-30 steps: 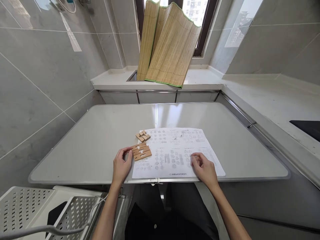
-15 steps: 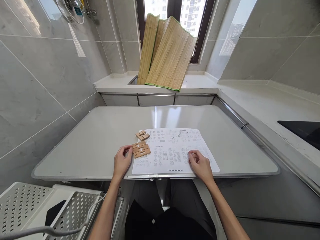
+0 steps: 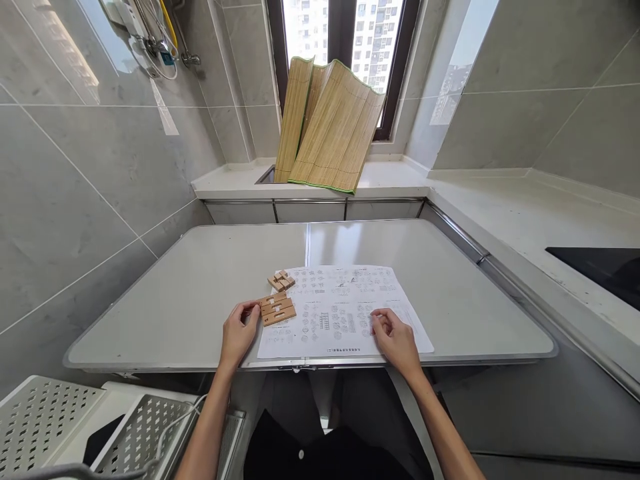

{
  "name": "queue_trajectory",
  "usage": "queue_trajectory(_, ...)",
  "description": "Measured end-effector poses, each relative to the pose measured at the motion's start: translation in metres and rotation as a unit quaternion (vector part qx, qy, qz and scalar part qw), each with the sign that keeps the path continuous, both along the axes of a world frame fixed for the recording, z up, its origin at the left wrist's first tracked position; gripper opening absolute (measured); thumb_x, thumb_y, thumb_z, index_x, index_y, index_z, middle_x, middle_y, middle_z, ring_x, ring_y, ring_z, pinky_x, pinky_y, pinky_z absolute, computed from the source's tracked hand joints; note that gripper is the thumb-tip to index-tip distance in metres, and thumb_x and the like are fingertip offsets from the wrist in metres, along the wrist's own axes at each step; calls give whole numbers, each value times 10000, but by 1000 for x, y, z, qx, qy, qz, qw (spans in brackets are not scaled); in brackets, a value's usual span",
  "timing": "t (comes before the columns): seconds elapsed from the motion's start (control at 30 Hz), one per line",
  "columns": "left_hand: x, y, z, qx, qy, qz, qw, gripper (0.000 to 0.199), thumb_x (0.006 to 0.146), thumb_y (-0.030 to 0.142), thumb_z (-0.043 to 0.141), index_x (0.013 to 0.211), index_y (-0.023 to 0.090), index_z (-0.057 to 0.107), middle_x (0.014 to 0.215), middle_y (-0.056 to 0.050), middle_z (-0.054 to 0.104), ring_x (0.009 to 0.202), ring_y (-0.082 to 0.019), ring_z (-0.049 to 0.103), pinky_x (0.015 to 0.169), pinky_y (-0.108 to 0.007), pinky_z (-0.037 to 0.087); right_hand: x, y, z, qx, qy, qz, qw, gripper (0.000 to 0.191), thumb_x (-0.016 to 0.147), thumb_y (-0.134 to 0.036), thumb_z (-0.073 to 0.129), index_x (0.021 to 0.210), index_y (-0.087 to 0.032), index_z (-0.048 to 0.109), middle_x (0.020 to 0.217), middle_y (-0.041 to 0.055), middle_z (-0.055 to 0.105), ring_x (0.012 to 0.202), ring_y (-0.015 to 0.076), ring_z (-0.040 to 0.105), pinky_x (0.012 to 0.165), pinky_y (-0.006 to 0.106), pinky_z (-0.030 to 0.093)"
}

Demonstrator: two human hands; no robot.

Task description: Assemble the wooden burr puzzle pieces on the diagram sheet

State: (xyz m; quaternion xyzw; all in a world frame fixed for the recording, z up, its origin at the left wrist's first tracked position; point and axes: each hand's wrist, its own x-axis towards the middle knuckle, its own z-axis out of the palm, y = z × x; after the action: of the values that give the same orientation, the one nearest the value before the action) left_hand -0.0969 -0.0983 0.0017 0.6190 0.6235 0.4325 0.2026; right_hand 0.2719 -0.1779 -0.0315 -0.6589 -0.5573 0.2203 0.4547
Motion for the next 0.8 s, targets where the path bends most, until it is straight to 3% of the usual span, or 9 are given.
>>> queue_trajectory(0.8,-2,-1,3,-9,9,-3,1000,382,927,547,599,1066,225,751,1136,-86,794,1058,-287,729,987,-419,566,-4,-1,3,2,2,0,1000,380,1009,-549,480,986,-227,680,652,6,681,604,210,622,647,306,477)
